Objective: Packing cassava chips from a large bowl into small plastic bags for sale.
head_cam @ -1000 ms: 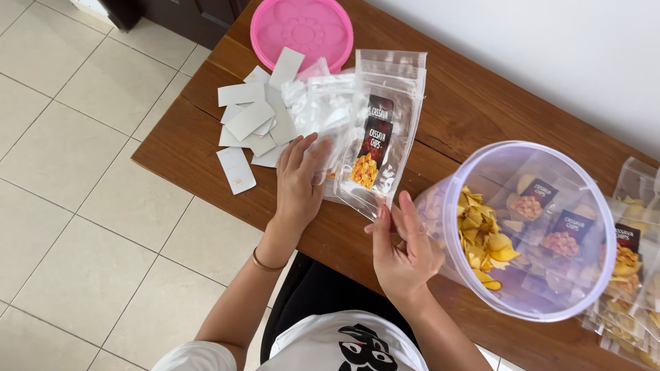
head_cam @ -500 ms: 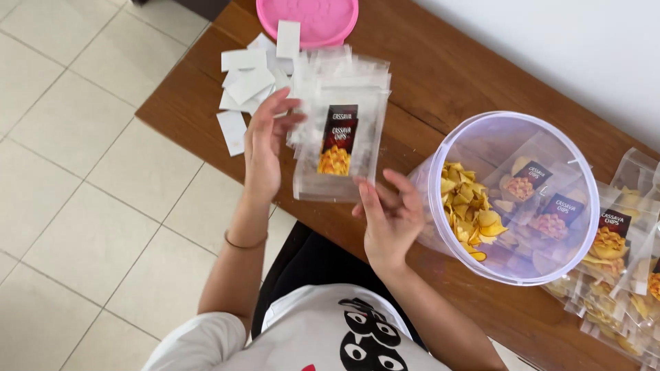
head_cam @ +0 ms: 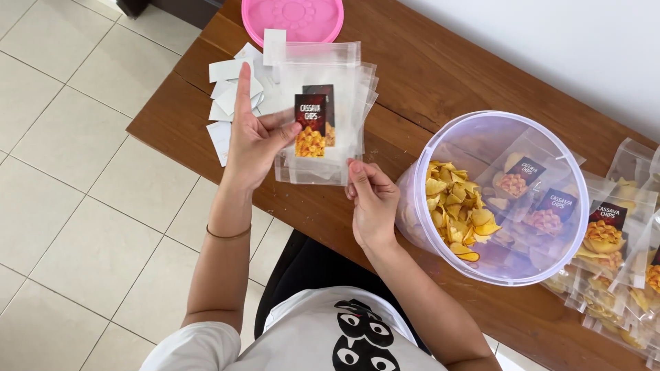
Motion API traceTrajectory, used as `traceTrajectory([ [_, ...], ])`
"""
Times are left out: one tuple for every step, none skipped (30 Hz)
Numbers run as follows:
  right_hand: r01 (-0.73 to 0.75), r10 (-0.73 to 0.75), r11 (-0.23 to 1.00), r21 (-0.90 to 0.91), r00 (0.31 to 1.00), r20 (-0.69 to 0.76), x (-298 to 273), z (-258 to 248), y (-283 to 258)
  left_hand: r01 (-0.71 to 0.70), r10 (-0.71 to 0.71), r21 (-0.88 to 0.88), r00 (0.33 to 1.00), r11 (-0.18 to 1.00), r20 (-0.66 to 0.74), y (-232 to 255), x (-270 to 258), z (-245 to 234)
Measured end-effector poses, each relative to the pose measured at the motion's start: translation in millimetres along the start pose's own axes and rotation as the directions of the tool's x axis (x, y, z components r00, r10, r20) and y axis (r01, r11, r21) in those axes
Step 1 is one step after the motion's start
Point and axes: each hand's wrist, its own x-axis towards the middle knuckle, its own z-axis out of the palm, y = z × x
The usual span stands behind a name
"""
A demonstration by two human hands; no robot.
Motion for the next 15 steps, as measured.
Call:
traceTrajectory([
  [0.001, -0.001, 1.000, -0.001, 1.000, -0.004, -1.6, 4.2, -3.9, 0.003, -0.003, -0.001, 1.000, 1.000, 0.004, -4.6, 4.0, -3.9],
  [-0.024, 0.024, 1.000, 0.006, 0.999, -0.030, -2.2, 9.4, -7.5, 0.004, -0.004, 0.045, 1.000, 0.999, -0.010, -8.4, 8.8, -8.4],
  [-0.049, 0.050, 0.999, 0.015, 0.997, -0.055, -3.0, 14.7, -11.1, 0.007, -0.005, 0.092, 1.000, 0.996, -0.024, -12.2, 13.6, -12.9],
  [-0.051, 0.052, 0.999, 0.016, 0.997, -0.057, -1.9, 15.0, -11.3, 0.009, -0.007, 0.093, 1.000, 0.996, -0.024, -13.5, 16.8, -13.7],
  [-0.077, 0.080, 0.996, 0.036, 0.994, -0.070, -1.1, 15.4, -11.3, 0.021, -0.019, 0.091, 1.000, 0.996, -0.023, -14.9, 20.0, -14.7],
  [-0.104, 0.108, 0.993, 0.055, 0.991, -0.081, 0.2, 15.7, -11.4, 0.031, -0.029, 0.088, 0.999, 0.996, -0.025, -16.3, 23.0, -15.7],
  [-0.106, 0.110, 0.993, 0.056, 0.991, -0.081, 2.3, 16.2, -9.0, 0.033, -0.030, 0.089, 0.999, 0.995, -0.027, -19.6, 26.2, -16.5],
  [-0.093, 0.098, 0.994, 0.055, 0.990, -0.104, 4.4, 15.9, -7.0, 0.033, -0.024, 0.104, 0.996, 0.994, -0.083, -23.6, 29.6, -16.7],
  [-0.079, 0.085, 0.995, 0.054, 0.988, -0.127, 6.6, 15.6, -4.9, 0.034, -0.018, 0.119, 0.990, 0.992, -0.139, -27.8, 33.0, -17.0],
  [-0.082, 0.089, 0.995, 0.052, 0.988, -0.130, 8.9, 13.7, -4.9, 0.039, -0.022, 0.117, 0.990, 0.992, -0.140, -25.3, 34.8, -18.3],
  [-0.092, 0.101, 0.994, 0.062, 0.982, -0.158, 11.0, 11.9, -4.8, 0.011, 0.012, 0.097, 0.971, 0.995, -0.238, -22.7, 36.5, -19.8],
  [-0.099, 0.111, 0.992, 0.074, 0.977, -0.181, 15.0, 11.4, -4.7, -0.023, 0.049, 0.080, 0.941, 0.997, -0.334, -19.1, 40.0, -21.9],
  [-0.099, 0.111, 0.992, 0.072, 0.977, -0.180, 15.8, 13.1, -5.7, -0.024, 0.049, 0.079, 0.941, 0.997, -0.335, -14.3, 39.1, -24.5],
  [-0.125, 0.132, 0.991, 0.050, 0.974, -0.183, 16.7, 14.2, -6.8, -0.072, 0.099, 0.088, 0.928, 0.994, -0.359, -9.8, 38.4, -26.4],
  [-0.151, 0.154, 0.988, 0.028, 0.970, -0.187, 17.6, 15.2, -8.1, -0.119, 0.148, 0.098, 0.912, 0.988, -0.382, -5.4, 37.8, -28.2],
])
